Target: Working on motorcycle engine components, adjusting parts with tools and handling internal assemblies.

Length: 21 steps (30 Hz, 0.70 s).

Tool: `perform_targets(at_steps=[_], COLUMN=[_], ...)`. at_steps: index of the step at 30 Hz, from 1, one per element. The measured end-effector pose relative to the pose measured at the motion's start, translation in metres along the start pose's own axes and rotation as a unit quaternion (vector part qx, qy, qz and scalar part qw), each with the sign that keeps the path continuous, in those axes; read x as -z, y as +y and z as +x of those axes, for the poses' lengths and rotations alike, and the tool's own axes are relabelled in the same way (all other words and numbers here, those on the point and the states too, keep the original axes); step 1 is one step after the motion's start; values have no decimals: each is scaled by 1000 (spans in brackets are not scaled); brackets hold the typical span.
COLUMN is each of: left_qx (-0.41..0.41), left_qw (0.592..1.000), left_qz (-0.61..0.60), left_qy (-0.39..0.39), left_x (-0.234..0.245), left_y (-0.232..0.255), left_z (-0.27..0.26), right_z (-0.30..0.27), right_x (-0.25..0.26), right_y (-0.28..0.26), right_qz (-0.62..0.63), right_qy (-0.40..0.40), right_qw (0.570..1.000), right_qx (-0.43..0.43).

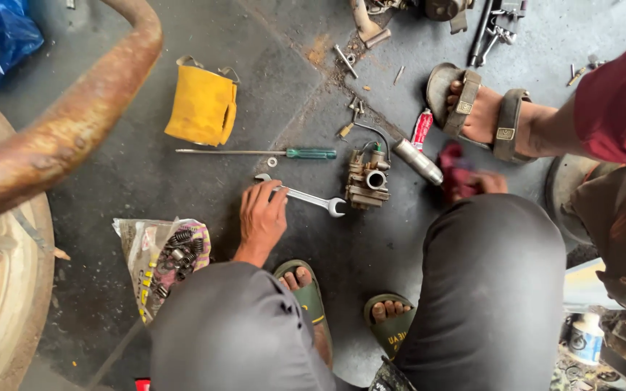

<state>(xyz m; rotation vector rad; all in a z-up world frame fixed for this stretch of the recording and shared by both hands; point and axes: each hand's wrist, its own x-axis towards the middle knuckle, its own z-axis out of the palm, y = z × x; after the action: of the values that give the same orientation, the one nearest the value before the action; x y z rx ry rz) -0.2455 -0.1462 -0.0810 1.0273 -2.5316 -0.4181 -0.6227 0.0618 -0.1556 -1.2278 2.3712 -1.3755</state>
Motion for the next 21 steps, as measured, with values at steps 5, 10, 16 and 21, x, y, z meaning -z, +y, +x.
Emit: perform_targets(at_steps=[5, 10, 16, 21], left_qx=[50, 84, -78, -149], left_qw=[995, 968, 868, 779], left_qz=[-34, -16, -172, -441], left_qy=[76, 235, 459, 421], left_x=[50, 165, 255, 222], left_y=[1, 13, 59, 99], left_z=[17, 82, 149, 197], right_z=[19, 17, 43, 83], right_x=[25, 70, 99, 105], right_y=[-34, -53, -126, -214], right_qz=[33, 76, 141, 143], right_qy=[1, 8, 21, -40], right_qw=[998, 989, 973, 979], right_qx=[-55, -123, -182, -136])
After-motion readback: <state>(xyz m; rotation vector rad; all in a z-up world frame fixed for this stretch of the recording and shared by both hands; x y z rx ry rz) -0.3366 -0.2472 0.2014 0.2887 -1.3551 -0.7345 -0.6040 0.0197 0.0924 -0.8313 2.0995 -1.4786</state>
